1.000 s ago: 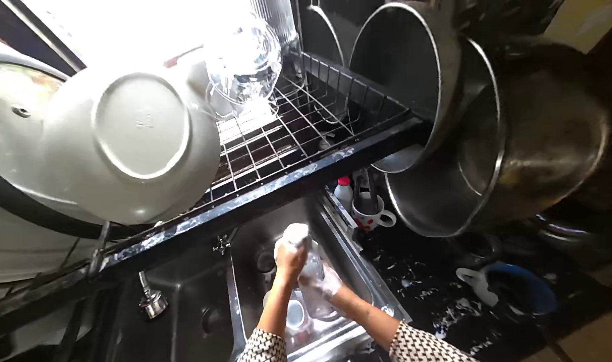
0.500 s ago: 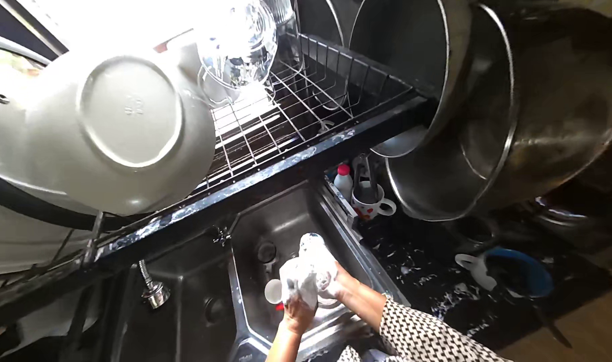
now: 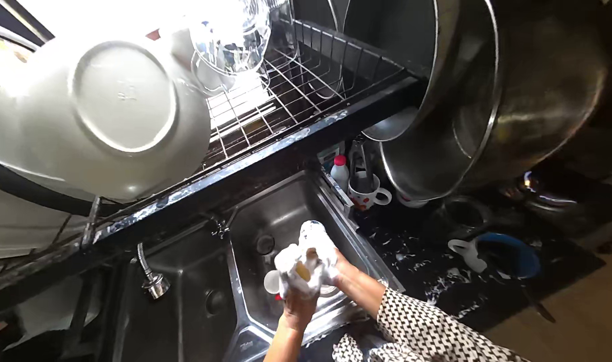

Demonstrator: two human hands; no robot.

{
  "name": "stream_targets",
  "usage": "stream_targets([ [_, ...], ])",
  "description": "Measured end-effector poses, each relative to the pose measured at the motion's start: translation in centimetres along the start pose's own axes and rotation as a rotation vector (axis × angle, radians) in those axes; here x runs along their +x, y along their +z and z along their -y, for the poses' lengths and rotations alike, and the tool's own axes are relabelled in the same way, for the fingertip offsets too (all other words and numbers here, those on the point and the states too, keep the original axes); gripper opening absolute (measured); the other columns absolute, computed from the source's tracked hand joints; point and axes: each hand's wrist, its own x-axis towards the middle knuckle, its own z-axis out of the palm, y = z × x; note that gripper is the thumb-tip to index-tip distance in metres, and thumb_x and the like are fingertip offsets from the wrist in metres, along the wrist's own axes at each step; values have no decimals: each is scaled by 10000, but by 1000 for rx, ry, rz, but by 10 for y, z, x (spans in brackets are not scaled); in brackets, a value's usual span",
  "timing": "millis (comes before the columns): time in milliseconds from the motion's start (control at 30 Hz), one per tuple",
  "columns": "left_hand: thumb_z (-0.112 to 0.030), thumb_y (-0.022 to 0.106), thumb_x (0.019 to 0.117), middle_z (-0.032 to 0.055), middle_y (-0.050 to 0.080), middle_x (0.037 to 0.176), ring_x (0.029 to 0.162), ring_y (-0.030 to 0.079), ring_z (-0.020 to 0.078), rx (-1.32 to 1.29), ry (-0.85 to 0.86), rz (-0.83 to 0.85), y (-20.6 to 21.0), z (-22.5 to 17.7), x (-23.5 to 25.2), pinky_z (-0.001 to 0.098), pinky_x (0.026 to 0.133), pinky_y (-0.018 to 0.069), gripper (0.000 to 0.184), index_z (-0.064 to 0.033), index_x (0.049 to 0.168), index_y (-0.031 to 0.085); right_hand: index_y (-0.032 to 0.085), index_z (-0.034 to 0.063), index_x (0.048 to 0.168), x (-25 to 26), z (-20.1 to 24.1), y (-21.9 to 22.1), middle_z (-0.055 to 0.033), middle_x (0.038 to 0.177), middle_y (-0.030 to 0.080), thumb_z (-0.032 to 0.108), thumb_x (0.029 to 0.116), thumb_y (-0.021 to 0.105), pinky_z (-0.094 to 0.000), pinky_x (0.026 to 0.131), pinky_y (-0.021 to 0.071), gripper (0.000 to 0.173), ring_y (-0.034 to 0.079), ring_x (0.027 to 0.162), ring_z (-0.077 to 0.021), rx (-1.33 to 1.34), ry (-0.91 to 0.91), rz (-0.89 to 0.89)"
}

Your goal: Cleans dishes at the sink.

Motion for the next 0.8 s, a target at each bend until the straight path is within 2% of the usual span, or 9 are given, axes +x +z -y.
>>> stream_targets([
  [100, -269, 727, 881, 233, 732, 992, 936, 730, 356, 114, 46, 55, 8, -4, -14, 473, 872, 582, 383, 68, 1063, 727, 568, 89, 1047, -3, -3, 4, -19, 772, 602, 221, 1124, 274, -302, 650, 541, 332, 607, 703, -108, -49, -33, -45],
  [133, -274, 731, 855, 220, 744, 960, 902, 740, 347, 129, 79, 21, 11, 0, -18, 467, 833, 590, 357, 45, 1014, 749, 558, 98, 1047, -3, -1, 5, -24, 779, 598, 285, 1127, 218, -315, 647, 534, 396, 602, 710, -119, 17, -9, -66],
  [233, -254, 736, 868, 185, 737, 1024, 984, 720, 317, 91, 96, -43, 11, 2, -10, 427, 897, 581, 275, -13, 994, 775, 543, 117, 1065, 1, 3, 1, -39, 812, 589, 461, 1109, 148, -344, 656, 525, 526, 596, 743, -148, 152, -14, -142],
  [333, -214, 718, 882, 186, 730, 1024, 1001, 711, 332, 95, 25, -79, 11, -10, 9, 436, 890, 582, 248, -4, 1004, 769, 537, 116, 1084, 3, -1, 1, -36, 830, 582, 422, 1116, 176, -335, 672, 523, 474, 588, 754, -144, 156, -39, -146],
  [433, -151, 745, 840, 193, 750, 928, 879, 746, 325, 65, 24, -34, 10, -26, 8, 441, 807, 604, 232, 38, 973, 762, 544, 102, 1034, -6, -4, 6, -23, 755, 590, 279, 1123, 240, -310, 616, 530, 363, 597, 677, -119, 69, -79, -147],
  [533, -161, 737, 859, 186, 747, 873, 821, 749, 327, 67, 51, 120, 2, -20, 0, 459, 753, 610, 207, 29, 937, 763, 554, 105, 1006, -10, 3, 4, -31, 739, 610, 350, 1121, 196, -320, 596, 538, 449, 615, 665, -131, 139, -39, -145],
  [633, -182, 701, 897, 214, 726, 972, 919, 728, 363, 131, 15, 85, -1, -12, 11, 487, 812, 599, 244, 38, 985, 758, 532, 103, 1071, -4, 6, 1, -39, 809, 580, 378, 1123, 190, -320, 634, 523, 442, 589, 718, -138, 135, -29, -166],
  [700, -136, 727, 863, 219, 742, 932, 869, 745, 362, 171, 22, 7, 1, -19, 18, 479, 767, 608, 225, 54, 980, 753, 542, 110, 1058, -4, 3, 4, -29, 799, 595, 332, 1124, 216, -314, 650, 534, 399, 600, 720, -128, 130, -27, -122],
  [800, -141, 759, 814, 181, 754, 875, 808, 753, 324, 148, 118, 54, 5, -18, 2, 449, 733, 616, 189, 21, 909, 769, 553, 110, 1031, -11, 0, 9, -19, 767, 606, 289, 1124, 236, -303, 631, 539, 376, 609, 692, -110, 88, -54, -133],
])
